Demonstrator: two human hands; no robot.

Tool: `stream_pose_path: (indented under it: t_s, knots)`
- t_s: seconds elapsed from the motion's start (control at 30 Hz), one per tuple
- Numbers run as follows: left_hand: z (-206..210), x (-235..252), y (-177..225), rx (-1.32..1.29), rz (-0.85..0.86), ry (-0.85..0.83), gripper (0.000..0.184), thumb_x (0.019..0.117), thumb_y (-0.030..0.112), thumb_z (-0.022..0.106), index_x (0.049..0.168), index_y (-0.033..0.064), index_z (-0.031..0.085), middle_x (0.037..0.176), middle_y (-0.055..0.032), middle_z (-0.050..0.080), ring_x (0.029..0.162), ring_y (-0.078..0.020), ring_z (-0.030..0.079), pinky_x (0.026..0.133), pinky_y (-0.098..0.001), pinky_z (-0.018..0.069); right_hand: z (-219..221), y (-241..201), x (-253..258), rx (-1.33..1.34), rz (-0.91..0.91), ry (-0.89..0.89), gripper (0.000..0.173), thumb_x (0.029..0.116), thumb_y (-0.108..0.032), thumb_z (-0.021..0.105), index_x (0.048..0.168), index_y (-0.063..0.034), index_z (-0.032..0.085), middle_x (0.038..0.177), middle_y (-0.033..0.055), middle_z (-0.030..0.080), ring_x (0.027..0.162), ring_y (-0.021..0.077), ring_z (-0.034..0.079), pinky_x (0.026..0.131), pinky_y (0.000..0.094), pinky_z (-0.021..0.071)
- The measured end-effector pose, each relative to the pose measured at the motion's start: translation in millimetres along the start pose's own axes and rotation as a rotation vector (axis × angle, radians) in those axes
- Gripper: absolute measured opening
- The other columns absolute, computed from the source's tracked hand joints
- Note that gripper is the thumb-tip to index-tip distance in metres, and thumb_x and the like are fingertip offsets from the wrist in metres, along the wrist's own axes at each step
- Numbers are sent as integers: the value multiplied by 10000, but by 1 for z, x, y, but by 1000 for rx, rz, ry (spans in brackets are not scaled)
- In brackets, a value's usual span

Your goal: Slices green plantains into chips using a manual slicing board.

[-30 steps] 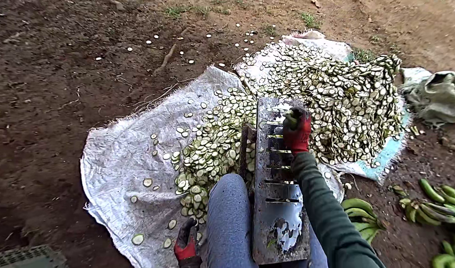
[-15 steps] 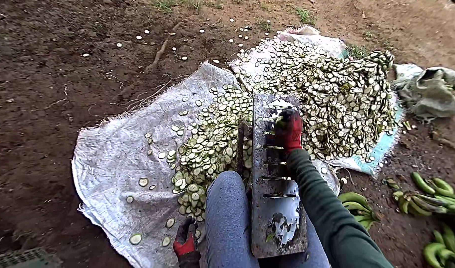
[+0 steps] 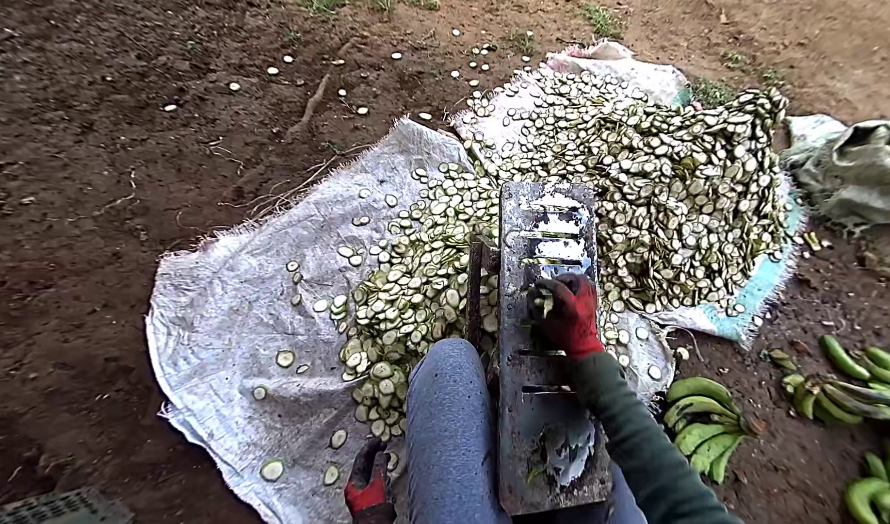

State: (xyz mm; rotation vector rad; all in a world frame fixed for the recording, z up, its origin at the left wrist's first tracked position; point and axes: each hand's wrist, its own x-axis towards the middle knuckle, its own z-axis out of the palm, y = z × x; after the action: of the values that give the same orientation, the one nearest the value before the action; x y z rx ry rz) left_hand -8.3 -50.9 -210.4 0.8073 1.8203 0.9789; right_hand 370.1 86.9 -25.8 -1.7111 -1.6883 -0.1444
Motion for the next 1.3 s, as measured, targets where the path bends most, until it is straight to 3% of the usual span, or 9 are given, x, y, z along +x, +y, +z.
stream_pose_path:
  t_s: [0.17,0.43,0.6,0.73,0.9,1.03,1.13,1.23,1.3]
  knots:
    - [-4,-7,0,-48,40,22,348,990,47,532,1311,-80,577,1215,-226,654,956,-178,665,856,-339,553,22,24,102,-121,118,-18,324,866,-338,752,1126,-147,775,1232,235,647,1200,461,571,1010,653,419]
    - [-8,-2,-27,27,-35,-32,356,988,54,524,1316,-74,578,1223,-242,646,960,-225,653,843,-393,545,-43,-58,-166,15,-16,-7,317,894,-458,634,1083,-228,743,1034,108,717,1050,298,657,994,498,473]
    - [-2,-3,-16,21,-58,2,330,996,50,542,1302,-63,593,1189,-223,663,935,-219,660,826,-385,553,-3,-2,-4,22,-39,-69,301,869,-267,696,1093,-86,785,1133,202,714,1138,468,626,980,686,433]
    - [-6,-10,-5,-4,-37,8,338,1009,40,523,1327,-60,573,1198,-220,651,919,-203,657,821,-368,552,22,24,83,13,80,-101,420,923,-254,673,1325,-134,687,1442,137,606,1389,368,510,1174,619,318]
    - [-12,-10,-18,14,-49,-23,350,1004,34,520,1333,-79,559,1216,-239,637,954,-208,646,838,-369,546,-9,-26,-67,71,66,-19,425,883,-192,650,1272,-30,708,1356,195,659,1323,397,581,1161,649,359]
    - [-9,-3,-25,44,-87,-54,348,1011,41,509,1335,-78,557,1217,-255,637,962,-249,649,855,-411,540,-42,-63,-182,31,122,-5,371,959,-294,555,1253,-139,720,1326,143,688,1333,308,585,1157,574,377]
    - [-6,0,-28,65,-82,-61,340,1009,59,516,1321,-64,572,1179,-218,655,918,-196,646,825,-369,539,-29,-37,-102,-45,134,-86,464,920,-300,596,1299,-53,701,1335,190,675,1294,423,599,1093,680,400]
    - [-6,3,-22,35,-51,-44,348,997,39,528,1326,-66,568,1188,-223,649,910,-199,646,817,-371,544,-3,2,21,-110,239,-273,574,988,-343,591,1519,-141,513,1586,112,468,1522,377,324,1226,687,114]
    - [-7,1,-22,2,-33,-28,361,984,37,535,1332,-56,567,1193,-214,646,890,-193,650,789,-359,548,10,19,80,-168,351,-316,609,999,-395,583,1560,-199,449,1560,114,496,1482,366,393,1221,657,189]
